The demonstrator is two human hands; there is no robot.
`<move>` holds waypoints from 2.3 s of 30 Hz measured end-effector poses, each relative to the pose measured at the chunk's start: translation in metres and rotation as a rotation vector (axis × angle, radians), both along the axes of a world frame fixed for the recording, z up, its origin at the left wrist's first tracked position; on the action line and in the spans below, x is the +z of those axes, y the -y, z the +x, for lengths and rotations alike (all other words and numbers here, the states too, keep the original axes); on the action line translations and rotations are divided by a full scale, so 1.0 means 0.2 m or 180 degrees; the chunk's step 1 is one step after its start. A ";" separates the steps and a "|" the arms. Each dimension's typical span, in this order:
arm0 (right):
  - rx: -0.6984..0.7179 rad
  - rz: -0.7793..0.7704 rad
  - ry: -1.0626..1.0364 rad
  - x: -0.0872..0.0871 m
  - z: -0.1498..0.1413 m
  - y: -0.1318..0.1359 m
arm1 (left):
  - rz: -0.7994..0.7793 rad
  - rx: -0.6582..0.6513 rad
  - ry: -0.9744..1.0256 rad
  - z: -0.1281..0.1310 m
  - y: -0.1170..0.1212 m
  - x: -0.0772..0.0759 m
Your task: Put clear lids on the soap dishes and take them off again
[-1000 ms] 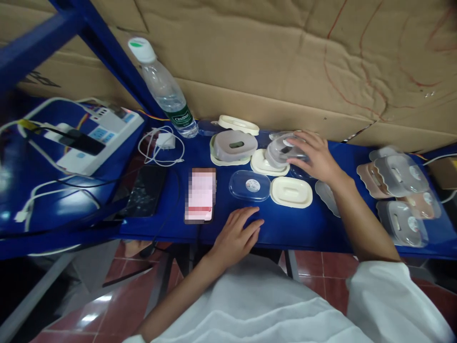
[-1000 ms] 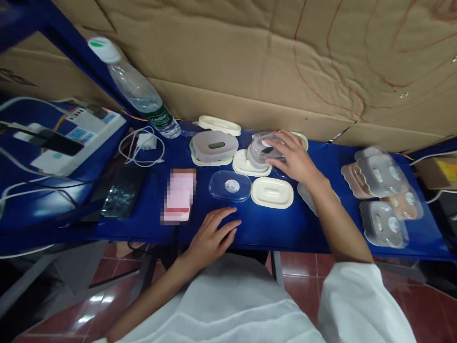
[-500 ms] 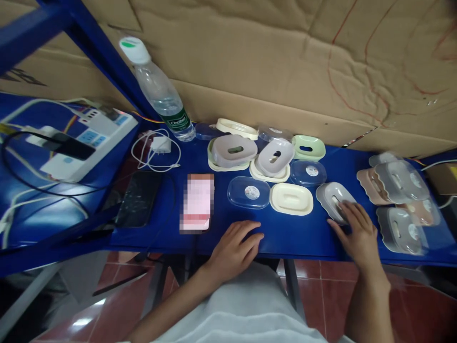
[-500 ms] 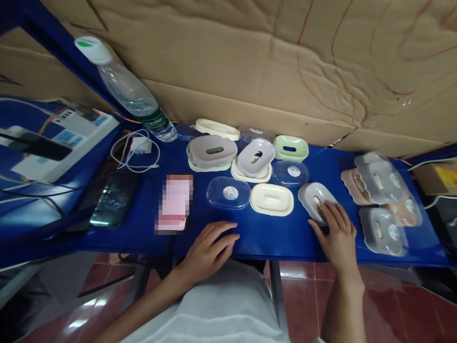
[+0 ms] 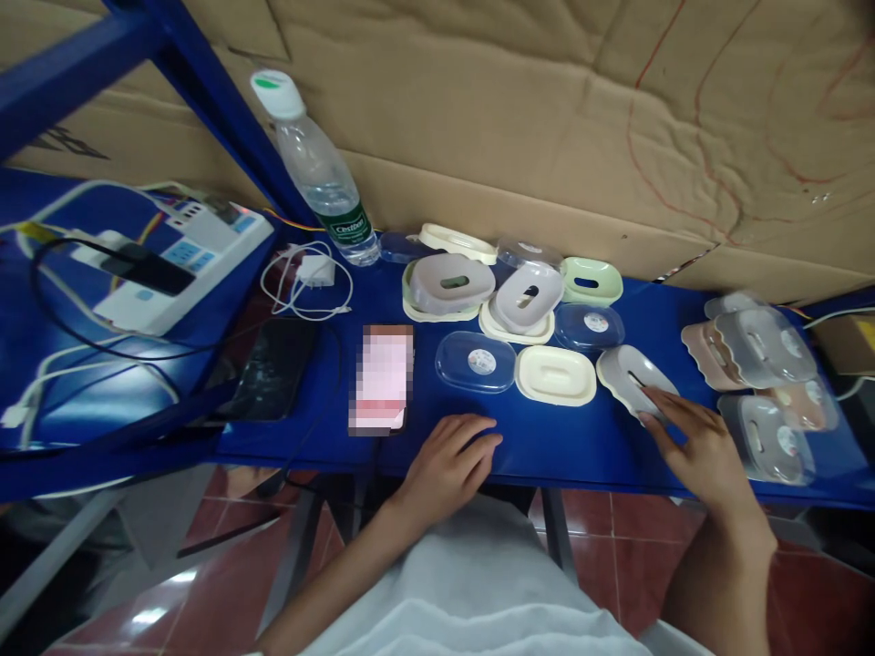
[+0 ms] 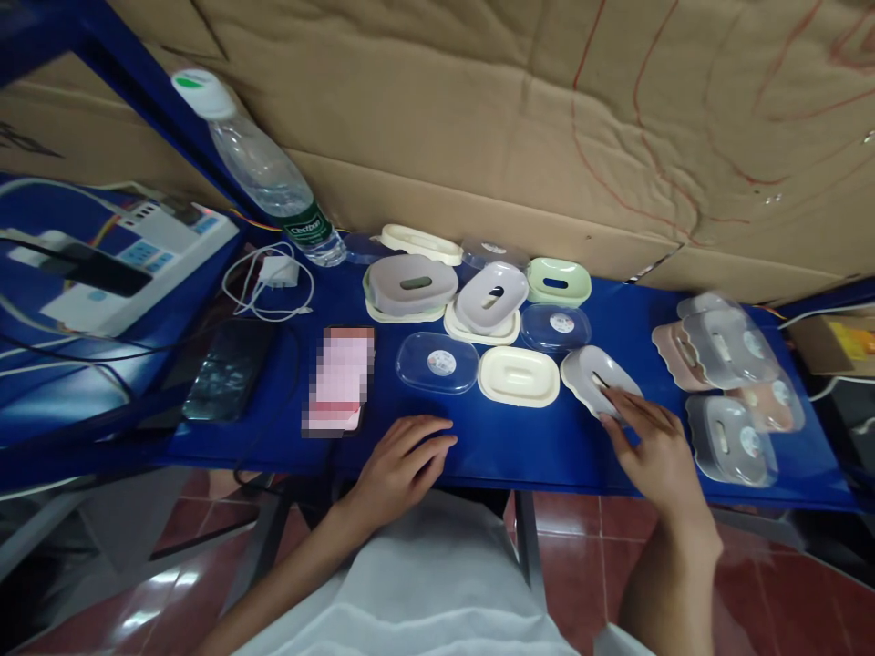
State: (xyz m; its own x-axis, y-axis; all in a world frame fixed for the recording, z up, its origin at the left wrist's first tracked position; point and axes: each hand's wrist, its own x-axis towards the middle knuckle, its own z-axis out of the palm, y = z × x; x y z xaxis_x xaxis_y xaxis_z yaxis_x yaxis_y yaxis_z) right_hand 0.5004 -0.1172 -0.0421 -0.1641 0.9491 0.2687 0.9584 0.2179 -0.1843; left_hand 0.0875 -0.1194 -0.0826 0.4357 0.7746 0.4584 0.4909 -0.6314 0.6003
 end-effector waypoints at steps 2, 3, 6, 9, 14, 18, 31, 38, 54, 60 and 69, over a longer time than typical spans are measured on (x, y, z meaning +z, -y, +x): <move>0.0014 0.0049 0.0015 0.02 0.01 0.01 | 0.0009 -0.0003 -0.0013 0.00 0.00 0.00; -0.0001 0.0109 0.0041 0.03 0.01 0.02 | 0.0022 -0.0006 -0.0022 0.00 0.00 0.00; -0.0099 0.0360 0.0108 0.08 -0.03 0.00 | 0.0078 -0.0017 -0.0031 0.00 0.00 0.01; -0.0030 0.0569 0.0200 0.15 -0.09 -0.15 | 0.0138 -0.0028 -0.0035 0.00 0.00 0.01; 0.0515 0.0381 0.0097 0.14 -0.17 -0.65 | 0.0187 0.0014 -0.0030 0.01 0.00 -0.01; 0.0378 0.0420 0.0034 0.09 -0.15 -0.81 | 0.0143 0.0179 0.0012 0.01 0.00 -0.02; -0.0224 0.0310 0.0062 -0.13 -0.03 0.14 | 0.0124 -0.0118 -0.0148 0.02 -0.01 0.01; 0.0433 0.0634 -0.0616 -0.03 -0.26 -0.18 | 0.0129 0.0118 -0.0010 0.02 0.00 0.00; -0.2445 -0.0498 0.0575 0.27 0.51 -0.50 | 0.0204 0.0034 0.0002 0.01 -0.01 -0.01; -0.2107 0.0145 0.0505 0.22 0.50 -0.53 | 0.0043 0.0116 0.0089 0.01 0.00 -0.01; 0.1564 -0.0191 -0.0552 0.20 -0.66 -0.27 | -0.1746 -0.0208 0.1874 0.07 -0.07 0.15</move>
State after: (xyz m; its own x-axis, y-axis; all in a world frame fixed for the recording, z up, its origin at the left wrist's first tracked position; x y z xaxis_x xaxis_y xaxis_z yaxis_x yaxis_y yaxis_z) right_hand 0.3691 -0.0635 -0.0021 -0.5519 0.7859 0.2789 0.7001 0.6184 -0.3570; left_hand 0.1007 -0.1063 -0.0519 0.2933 0.9372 0.1887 -0.0302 -0.1882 0.9817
